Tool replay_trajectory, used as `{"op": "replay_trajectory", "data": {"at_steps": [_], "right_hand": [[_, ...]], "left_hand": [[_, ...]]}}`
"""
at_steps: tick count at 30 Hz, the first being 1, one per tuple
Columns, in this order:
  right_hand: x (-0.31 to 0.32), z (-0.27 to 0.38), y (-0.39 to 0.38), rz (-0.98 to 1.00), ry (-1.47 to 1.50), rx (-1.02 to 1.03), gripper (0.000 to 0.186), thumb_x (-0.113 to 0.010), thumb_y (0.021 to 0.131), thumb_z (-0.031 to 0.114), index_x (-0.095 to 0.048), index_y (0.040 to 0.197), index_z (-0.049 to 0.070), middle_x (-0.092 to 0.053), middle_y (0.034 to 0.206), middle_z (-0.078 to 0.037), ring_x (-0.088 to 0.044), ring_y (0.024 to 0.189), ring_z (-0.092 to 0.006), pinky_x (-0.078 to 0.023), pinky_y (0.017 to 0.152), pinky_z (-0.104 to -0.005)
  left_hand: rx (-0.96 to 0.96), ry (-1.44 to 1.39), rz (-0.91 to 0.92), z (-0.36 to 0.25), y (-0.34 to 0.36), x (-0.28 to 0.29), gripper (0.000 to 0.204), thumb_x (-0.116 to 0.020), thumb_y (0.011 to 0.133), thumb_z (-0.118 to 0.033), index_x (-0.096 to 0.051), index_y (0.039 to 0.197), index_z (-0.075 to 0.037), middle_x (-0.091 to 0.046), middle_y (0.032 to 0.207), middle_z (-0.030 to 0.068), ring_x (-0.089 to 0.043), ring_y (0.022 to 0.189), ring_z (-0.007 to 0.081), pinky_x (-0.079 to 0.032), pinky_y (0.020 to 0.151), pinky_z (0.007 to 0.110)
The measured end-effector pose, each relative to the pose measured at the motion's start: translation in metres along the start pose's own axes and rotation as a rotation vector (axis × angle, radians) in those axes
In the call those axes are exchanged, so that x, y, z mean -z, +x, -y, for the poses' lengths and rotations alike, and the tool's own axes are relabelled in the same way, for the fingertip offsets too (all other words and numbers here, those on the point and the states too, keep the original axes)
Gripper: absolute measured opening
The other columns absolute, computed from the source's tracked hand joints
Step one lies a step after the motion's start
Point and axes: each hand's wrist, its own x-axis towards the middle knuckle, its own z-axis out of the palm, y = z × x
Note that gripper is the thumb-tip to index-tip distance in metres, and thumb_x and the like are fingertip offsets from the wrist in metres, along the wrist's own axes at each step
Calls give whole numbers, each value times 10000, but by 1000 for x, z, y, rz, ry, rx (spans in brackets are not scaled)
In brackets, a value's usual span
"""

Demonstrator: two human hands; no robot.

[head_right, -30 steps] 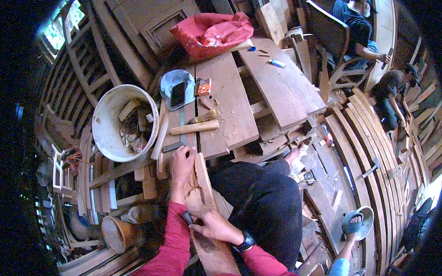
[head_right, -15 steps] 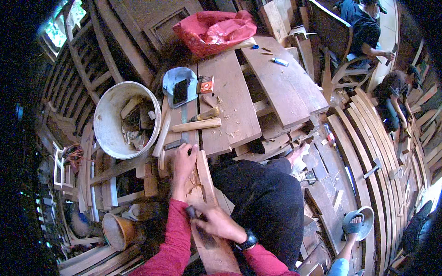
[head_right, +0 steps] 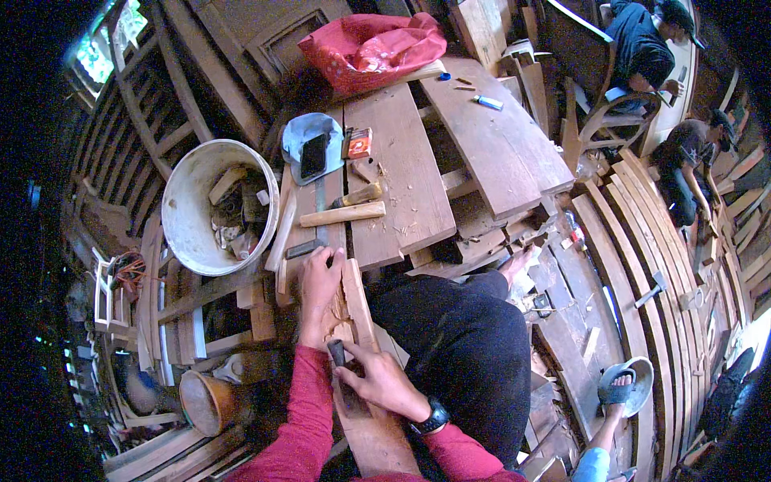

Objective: The person carves a wooden board using a hand chisel before setting it down and picking up a phone.

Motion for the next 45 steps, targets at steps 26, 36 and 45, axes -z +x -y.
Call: {"op": "replay_trajectory", "data": {"at_steps": [26, 36, 45], "right_hand": [[0, 6, -1, 118, 85, 4, 440, -727, 901, 163, -611, 1291, -4, -702, 1071, -273, -696, 1035, -391, -535, 914, -450], [-8, -13, 1, 164, 18, 163, 493, -723, 922, 193, -598, 1355, -5, -709, 997, -256, -724, 920, -366, -549, 837, -432], [-18, -26, 4, 67, -27, 458, 470, -734, 923, 181, -620, 1345, 7, -716, 899, -245, -717, 790, -397, -559, 730, -448]], "left_hand": [[21, 26, 25, -3, 2, 2, 318, -638, 988, -260, -662, 860, 30, -652, 907, 226, -639, 887, 455, -483, 775, 519], [-28, 0, 20, 3, 2, 0, 302, -655, 978, -224, -636, 829, 38, -617, 839, 238, -620, 818, 447, -471, 745, 511], [-10, 24, 6, 3, 2, -3, 310, -647, 981, -264, -662, 848, 15, -641, 870, 221, -641, 857, 445, -489, 752, 501]]}}
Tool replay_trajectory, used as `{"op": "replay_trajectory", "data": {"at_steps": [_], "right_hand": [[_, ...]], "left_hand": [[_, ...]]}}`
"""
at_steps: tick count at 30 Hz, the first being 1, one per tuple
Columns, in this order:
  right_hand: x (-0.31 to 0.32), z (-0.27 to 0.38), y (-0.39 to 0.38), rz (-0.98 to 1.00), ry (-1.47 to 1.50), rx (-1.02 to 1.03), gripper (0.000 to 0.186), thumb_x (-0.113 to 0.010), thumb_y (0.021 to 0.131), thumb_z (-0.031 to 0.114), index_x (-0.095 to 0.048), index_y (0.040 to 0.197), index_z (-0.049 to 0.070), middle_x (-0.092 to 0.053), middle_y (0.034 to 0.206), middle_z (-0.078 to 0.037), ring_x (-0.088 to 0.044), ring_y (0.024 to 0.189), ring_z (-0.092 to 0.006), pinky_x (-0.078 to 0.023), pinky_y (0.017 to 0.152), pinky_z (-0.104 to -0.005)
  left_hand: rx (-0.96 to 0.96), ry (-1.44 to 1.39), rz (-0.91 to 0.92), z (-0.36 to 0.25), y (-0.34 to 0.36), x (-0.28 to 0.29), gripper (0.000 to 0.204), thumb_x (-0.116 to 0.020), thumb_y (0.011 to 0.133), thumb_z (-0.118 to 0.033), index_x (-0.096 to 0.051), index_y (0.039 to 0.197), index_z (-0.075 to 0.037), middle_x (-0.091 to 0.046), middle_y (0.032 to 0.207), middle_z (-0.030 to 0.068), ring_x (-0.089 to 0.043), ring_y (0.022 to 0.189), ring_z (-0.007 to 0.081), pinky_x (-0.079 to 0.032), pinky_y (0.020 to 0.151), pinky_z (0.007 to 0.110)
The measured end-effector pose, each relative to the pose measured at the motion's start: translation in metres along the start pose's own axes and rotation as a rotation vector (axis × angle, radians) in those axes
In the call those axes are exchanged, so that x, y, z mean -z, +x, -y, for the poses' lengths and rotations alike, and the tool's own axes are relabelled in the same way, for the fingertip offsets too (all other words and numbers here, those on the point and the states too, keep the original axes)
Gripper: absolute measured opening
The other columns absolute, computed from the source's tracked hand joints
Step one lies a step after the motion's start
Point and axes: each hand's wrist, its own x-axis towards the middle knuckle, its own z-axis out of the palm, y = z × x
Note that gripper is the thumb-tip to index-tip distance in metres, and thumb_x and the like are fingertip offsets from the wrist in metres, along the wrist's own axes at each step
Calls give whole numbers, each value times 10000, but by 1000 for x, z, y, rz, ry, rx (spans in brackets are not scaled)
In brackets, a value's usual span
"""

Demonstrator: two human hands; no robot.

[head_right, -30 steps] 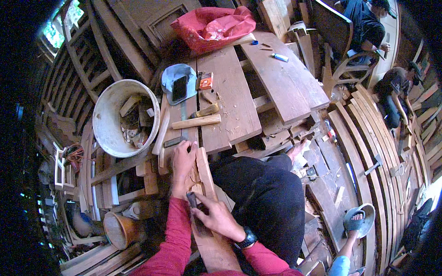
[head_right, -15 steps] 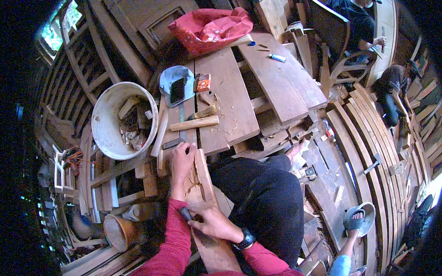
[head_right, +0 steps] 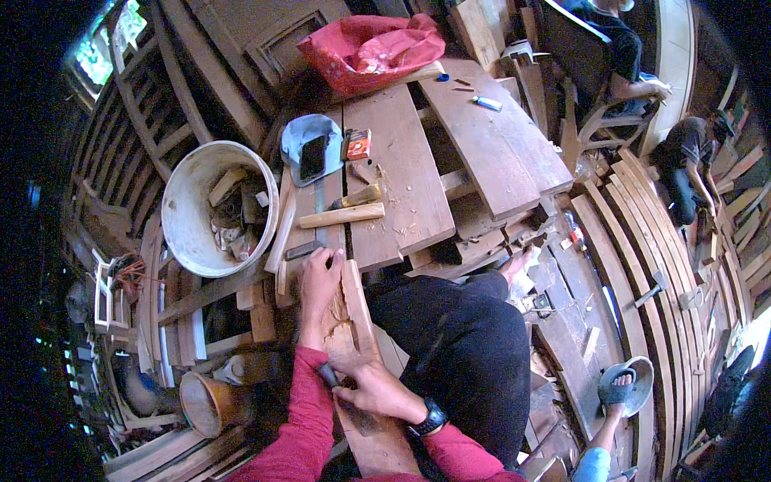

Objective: The person carves a wooden board using a hand chisel before setting it down and picking up a phone.

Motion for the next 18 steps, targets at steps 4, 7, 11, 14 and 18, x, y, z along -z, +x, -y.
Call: {"op": "replay_trajectory", "data": {"at_steps": [4, 7, 11, 14, 18], "right_hand": [[15, 30, 10, -12, 98, -516, 451, -733, 900, 174, -625, 1299, -7, -720, 1018, -249, -699, 915, -425, -539, 832, -472], [8, 14, 1, 10, 68, -369, 473, -731, 905, 188, -619, 1331, 14, -725, 990, -250, -718, 899, -396, -550, 820, -452], [4, 13, 2, 29, 113, -289, 472, -733, 902, 170, -618, 1340, 37, -733, 996, -242, -724, 898, -388, -561, 814, -437], [19, 28, 9, -35, 119, -537, 443, -735, 887, 151, -634, 1303, 37, -729, 1027, -233, -706, 946, -410, -552, 849, -442], [5, 9, 2, 179, -33, -189, 503, -748, 932, 222, -606, 1383, 50, -741, 980, -236, -762, 893, -310, -581, 810, -399]], "left_hand": [[34, 7, 17, 0, -2, 6, 299, -647, 980, -261, -676, 867, 13, -647, 881, 223, -639, 856, 448, -487, 756, 504], [9, -6, 1, 0, 0, 2, 305, -648, 980, -267, -676, 866, 14, -647, 874, 218, -639, 846, 445, -485, 751, 506], [30, 16, 26, 6, -2, 3, 313, -641, 984, -287, -677, 862, -1, -654, 890, 206, -639, 861, 444, -485, 755, 507], [16, -9, -3, 4, 1, -4, 316, -639, 986, -288, -678, 868, 2, -650, 887, 212, -637, 859, 450, -486, 760, 511], [57, -13, 24, 4, -2, 9, 333, -646, 996, -283, -673, 890, 31, -636, 887, 239, -632, 857, 458, -479, 754, 506]]}}
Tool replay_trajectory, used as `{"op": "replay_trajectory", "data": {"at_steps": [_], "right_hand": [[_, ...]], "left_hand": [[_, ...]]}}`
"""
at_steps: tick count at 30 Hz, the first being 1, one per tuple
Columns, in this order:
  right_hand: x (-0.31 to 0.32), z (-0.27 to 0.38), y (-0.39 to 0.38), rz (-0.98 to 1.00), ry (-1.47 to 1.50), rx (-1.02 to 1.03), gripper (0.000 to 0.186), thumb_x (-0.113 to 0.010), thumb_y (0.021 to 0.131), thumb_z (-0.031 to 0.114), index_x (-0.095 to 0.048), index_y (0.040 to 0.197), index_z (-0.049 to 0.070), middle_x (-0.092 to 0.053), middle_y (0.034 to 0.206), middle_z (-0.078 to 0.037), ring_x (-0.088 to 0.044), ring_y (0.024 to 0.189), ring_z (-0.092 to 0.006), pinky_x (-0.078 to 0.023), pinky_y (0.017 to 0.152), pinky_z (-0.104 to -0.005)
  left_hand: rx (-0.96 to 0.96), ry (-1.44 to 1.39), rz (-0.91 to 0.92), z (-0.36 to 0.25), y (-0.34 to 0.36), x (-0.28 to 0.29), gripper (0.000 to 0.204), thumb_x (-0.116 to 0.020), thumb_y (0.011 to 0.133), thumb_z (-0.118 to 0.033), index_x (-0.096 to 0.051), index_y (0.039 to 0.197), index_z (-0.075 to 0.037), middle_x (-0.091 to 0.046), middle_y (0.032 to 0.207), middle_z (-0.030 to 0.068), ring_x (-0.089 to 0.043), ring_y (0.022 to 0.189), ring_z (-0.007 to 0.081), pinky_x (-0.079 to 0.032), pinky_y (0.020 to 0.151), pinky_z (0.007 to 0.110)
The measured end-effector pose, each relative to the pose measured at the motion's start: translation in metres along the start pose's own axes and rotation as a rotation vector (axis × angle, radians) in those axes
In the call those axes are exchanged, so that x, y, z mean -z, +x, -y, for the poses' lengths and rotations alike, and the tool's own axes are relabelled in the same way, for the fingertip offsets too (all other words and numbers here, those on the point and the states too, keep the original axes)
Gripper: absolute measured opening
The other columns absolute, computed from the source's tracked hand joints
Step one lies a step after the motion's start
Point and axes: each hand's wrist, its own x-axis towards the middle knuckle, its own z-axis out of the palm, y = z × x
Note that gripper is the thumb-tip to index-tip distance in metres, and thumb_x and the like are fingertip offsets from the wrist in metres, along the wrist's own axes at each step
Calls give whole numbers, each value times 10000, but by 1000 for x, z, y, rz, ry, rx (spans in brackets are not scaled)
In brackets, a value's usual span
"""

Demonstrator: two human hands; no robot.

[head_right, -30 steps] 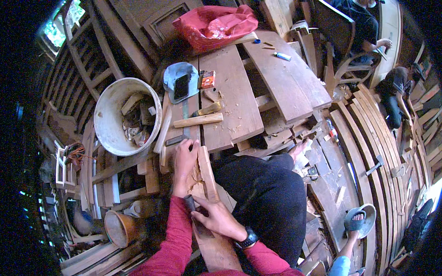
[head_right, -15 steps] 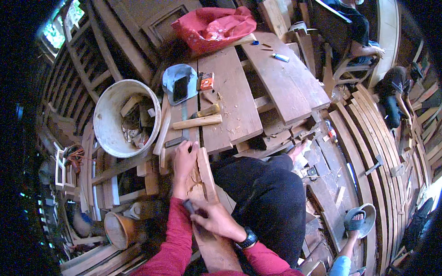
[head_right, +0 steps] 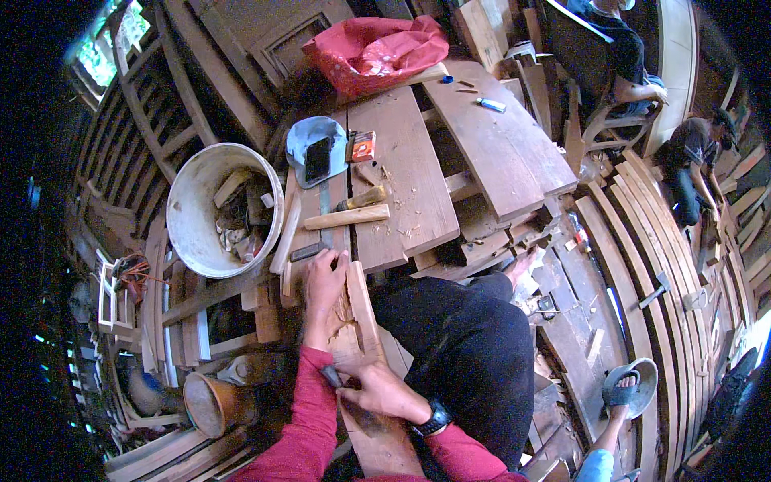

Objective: The person carves a wooden board using a hand chisel before setting it down and picking up a phone.

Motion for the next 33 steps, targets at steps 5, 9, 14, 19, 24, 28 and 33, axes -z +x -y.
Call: {"op": "replay_trajectory", "data": {"at_steps": [5, 9, 14, 19, 24, 28, 33], "right_hand": [[13, 15, -4, -136, 167, -186, 492, -742, 919, 187, -609, 1367, 32, -742, 1044, -231, -751, 920, -348, -581, 829, -414], [3, 6, -4, -61, 132, -61, 478, -743, 901, 182, -623, 1327, 3, -731, 1059, -241, -731, 921, -381, -574, 836, -427], [14, 15, 0, -110, 113, -297, 465, -737, 909, 190, -627, 1319, 1, -731, 1052, -248, -727, 914, -396, -572, 823, -439], [6, 14, -1, -128, 94, -59, 417, -742, 889, 185, -652, 1249, -6, -714, 1011, -260, -695, 954, -433, -555, 861, -445], [9, 7, -2, -72, 97, 27, 469, -738, 895, 166, -635, 1327, 18, -719, 953, -253, -719, 905, -409, -567, 830, -436], [8, 21, -1, -171, 213, -138, 460, -732, 903, 160, -628, 1327, 13, -726, 1008, -253, -723, 947, -403, -564, 856, -461], [10, 11, -4, -35, 118, -58, 430, -737, 902, 175, -649, 1281, -8, -729, 1068, -254, -726, 968, -384, -573, 863, -433]], "left_hand": [[-40, -26, -23, -4, 0, -6, 344, -643, 996, -284, -667, 866, 34, -643, 873, 227, -640, 839, 444, -478, 730, 500], [-51, -25, -11, -4, 1, -5, 334, -642, 996, -272, -657, 857, 31, -636, 856, 219, -633, 820, 441, -472, 719, 502], [-28, -55, -23, -5, 0, -6, 334, -644, 997, -267, -652, 858, 36, -626, 860, 224, -628, 827, 438, -472, 735, 501], [-32, -67, -9, -2, 1, -6, 293, -657, 980, -221, -647, 849, 40, -619, 848, 235, -623, 817, 451, -470, 736, 509], [-64, -64, -16, 2, 2, -12, 277, -657, 977, -218, -665, 861, 33, -627, 846, 231, -632, 820, 445, -478, 742, 510], [-36, -16, -34, 7, 1, -7, 286, -665, 970, -222, -654, 849, 37, -629, 840, 229, -633, 822, 445, -480, 736, 508], [-43, -71, -31, 3, 0, -12, 309, -659, 975, -229, -638, 819, 37, -622, 838, 234, -623, 818, 455, -477, 735, 508]]}}
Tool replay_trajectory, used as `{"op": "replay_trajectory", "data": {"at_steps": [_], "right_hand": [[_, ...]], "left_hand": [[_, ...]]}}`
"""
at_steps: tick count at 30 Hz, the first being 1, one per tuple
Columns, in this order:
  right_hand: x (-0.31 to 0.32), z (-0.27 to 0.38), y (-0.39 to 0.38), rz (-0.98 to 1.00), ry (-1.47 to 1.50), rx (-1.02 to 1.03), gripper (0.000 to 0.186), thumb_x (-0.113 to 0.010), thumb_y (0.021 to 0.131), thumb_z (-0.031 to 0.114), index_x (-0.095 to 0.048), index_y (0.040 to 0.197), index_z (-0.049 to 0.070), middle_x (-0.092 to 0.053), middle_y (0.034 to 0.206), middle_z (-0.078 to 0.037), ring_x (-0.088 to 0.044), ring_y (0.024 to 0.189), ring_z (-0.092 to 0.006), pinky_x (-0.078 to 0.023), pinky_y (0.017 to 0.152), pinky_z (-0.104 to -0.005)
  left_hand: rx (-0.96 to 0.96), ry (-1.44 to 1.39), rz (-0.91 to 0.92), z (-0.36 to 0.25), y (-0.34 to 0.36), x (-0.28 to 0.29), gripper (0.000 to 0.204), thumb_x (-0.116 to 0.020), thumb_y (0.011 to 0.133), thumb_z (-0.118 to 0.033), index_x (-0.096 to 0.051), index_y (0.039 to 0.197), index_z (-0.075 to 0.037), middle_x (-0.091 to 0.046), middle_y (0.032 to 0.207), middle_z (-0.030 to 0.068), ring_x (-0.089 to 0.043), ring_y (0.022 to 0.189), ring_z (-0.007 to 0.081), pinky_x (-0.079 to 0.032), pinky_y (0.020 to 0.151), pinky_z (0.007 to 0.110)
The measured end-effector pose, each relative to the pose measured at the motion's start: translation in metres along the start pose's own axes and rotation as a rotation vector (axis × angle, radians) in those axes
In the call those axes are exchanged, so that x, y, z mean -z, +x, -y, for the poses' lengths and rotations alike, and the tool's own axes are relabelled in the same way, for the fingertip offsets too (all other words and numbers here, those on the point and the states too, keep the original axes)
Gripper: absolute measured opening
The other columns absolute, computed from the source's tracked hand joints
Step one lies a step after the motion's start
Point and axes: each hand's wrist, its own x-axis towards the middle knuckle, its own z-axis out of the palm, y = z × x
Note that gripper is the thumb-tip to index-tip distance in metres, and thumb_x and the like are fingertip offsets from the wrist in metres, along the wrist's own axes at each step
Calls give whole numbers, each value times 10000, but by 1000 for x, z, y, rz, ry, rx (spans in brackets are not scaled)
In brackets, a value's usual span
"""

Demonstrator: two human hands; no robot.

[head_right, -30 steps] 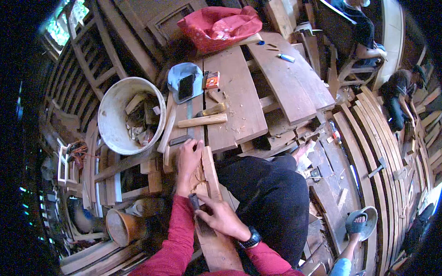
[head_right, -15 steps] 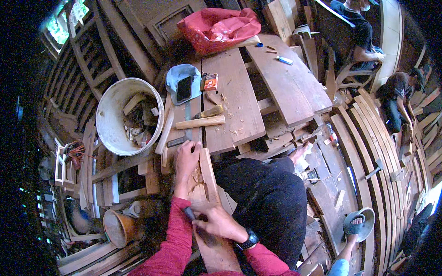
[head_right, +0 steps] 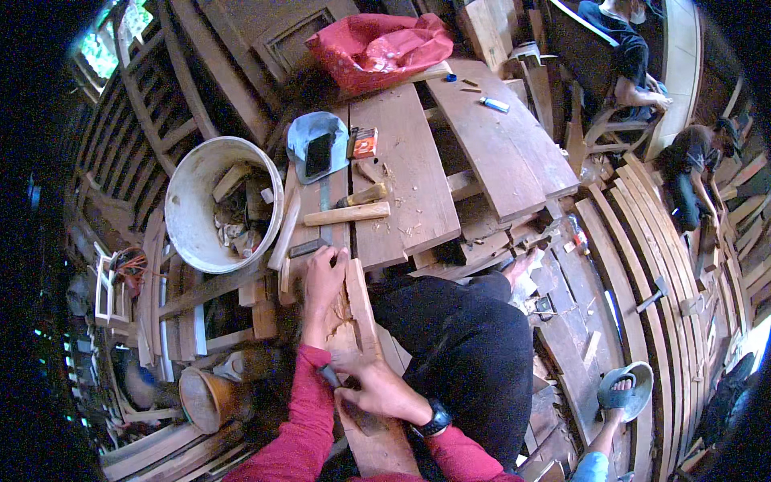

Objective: The person carves a wooden board using a hand chisel before setting it down and picking up a phone.

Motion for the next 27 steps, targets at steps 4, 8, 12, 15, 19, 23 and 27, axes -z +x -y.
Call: {"op": "replay_trajectory", "data": {"at_steps": [4, 8, 12, 15, 19, 23, 27], "right_hand": [[-5, 2, 1, -149, 70, -6, 436, -739, 885, 164, -649, 1279, 2, -724, 1069, -257, -719, 964, -398, -567, 867, -450], [-3, -6, 3, -26, -33, 74, 475, -754, 906, 158, -629, 1349, 41, -762, 1022, -202, -762, 933, -294, -575, 866, -378], [-7, 7, 4, -153, 145, -47, 461, -726, 890, 132, -613, 1318, 1, -726, 1010, -220, -718, 914, -372, -563, 860, -408], [4, 4, 1, -52, 26, -103, 482, -745, 893, 183, -623, 1326, 10, -736, 1073, -228, -729, 959, -371, -567, 862, -426], [-5, -2, 3, -18, -12, 42, 446, -754, 885, 178, -652, 1288, 16, -740, 1067, -244, -739, 955, -368, -571, 879, -432], [4, 13, 3, -119, 104, -259, 407, -751, 886, 178, -669, 1243, 1, -743, 1043, -246, -722, 1000, -388, -554, 921, -430], [-5, -1, 3, -19, 6, -1, 427, -752, 896, 188, -647, 1263, -3, -751, 976, -234, -747, 896, -358, -582, 835, -435]], "left_hand": [[-29, 14, -2, -6, 3, 3, 305, -656, 977, -233, -646, 839, 38, -625, 853, 238, -622, 837, 461, -480, 741, 499], [31, 41, 25, -5, 1, 5, 309, -647, 983, -267, -671, 888, 26, -649, 902, 230, -635, 869, 456, -482, 741, 513], [-23, 74, -9, 8, 1, 2, 320, -648, 982, -272, -657, 863, 25, -641, 897, 228, -635, 870, 455, -483, 739, 510], [-22, 36, -33, 7, 1, -3, 318, -653, 979, -263, -644, 841, 24, -637, 880, 226, -632, 854, 456, -483, 744, 508], [-35, 52, -28, 2, 1, 0, 308, -663, 973, -240, -636, 822, 27, -632, 848, 218, -628, 825, 446, -477, 739, 509], [-22, 66, 32, 0, 2, 8, 317, -649, 994, -272, -696, 915, 31, -645, 880, 224, -631, 884, 453, -480, 799, 508], [18, 86, 30, -9, 2, 10, 315, -655, 986, -257, -667, 863, 33, -637, 864, 230, -631, 857, 452, -476, 763, 507]]}}
